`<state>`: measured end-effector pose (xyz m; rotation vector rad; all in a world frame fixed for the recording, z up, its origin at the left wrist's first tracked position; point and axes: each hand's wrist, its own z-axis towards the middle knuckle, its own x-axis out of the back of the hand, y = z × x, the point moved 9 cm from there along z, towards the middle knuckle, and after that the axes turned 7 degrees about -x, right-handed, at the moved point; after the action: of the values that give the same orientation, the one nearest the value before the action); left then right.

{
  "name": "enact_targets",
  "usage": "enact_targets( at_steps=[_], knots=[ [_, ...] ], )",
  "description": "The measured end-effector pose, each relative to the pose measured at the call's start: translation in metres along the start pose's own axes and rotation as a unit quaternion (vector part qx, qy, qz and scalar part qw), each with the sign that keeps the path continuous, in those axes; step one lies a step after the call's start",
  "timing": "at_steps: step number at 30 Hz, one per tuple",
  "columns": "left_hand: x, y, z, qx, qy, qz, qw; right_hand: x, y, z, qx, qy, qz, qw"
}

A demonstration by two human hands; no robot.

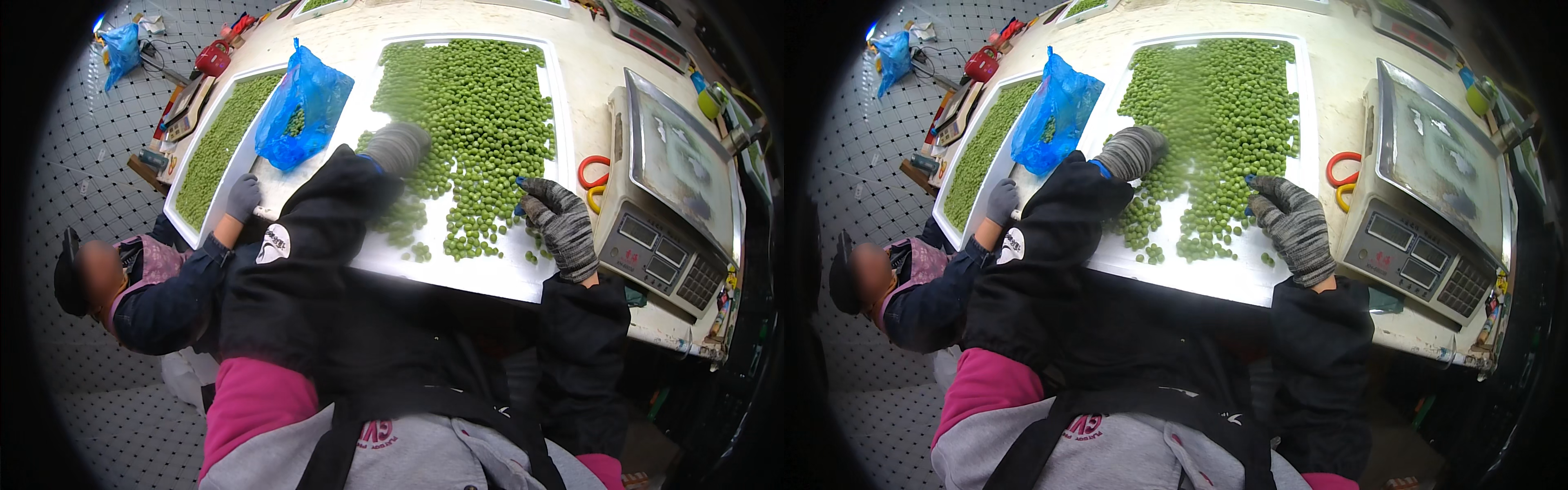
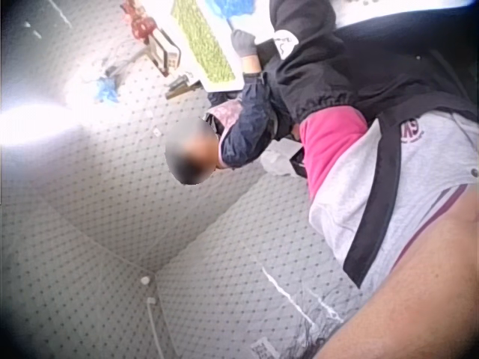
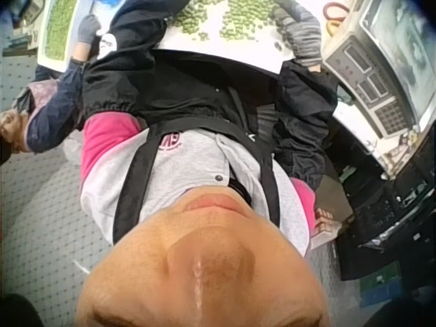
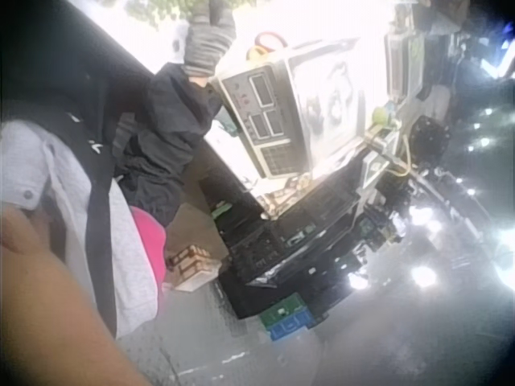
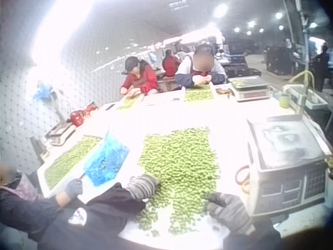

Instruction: The person spreads and sorts green peas on a white tray using gloved hands, moving peas from a blue bag and arranging them in rows. A coworker performs similar sorting on an adjacent tray. The person occasionally uses a digital scale on the table.

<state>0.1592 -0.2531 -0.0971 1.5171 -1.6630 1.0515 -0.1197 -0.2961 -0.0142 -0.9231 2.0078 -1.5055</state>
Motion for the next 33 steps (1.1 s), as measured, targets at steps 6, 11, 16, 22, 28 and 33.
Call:
enact_targets(
  at_steps=[6, 11, 16, 22, 28, 33],
  knots=[
    [0.023, -0.005, -0.016, 0.038, 0.059, -0.035, 0.997, 0.001, 0.0, 0.001, 0.003, 0.005, -0.005, 1.0],
    [0.066, -0.008, -0.082, 0.124, 0.235, -0.316, 0.911, 0.004, 0.0, 0.001, 0.009, 0.011, -0.009, 1.0],
    [0.064, 0.004, -0.128, 0.105, 0.238, -0.373, 0.891, 0.004, -0.001, 0.0, 0.014, 0.01, -0.008, 1.0],
    [0.028, 0.091, -0.171, -0.119, -0.094, -0.539, 0.829, 0.003, -0.001, 0.0, 0.018, 0.011, -0.013, 1.0],
    [0.061, 0.018, -0.131, 0.047, 0.219, -0.35, 0.909, 0.003, -0.002, 0.001, 0.02, 0.009, -0.02, 1.0],
    [0.05, -0.013, -0.08, 0.162, 0.211, -0.322, 0.909, 0.004, -0.002, 0.001, 0.026, 0.009, 0.002, 1.0]
  ],
)
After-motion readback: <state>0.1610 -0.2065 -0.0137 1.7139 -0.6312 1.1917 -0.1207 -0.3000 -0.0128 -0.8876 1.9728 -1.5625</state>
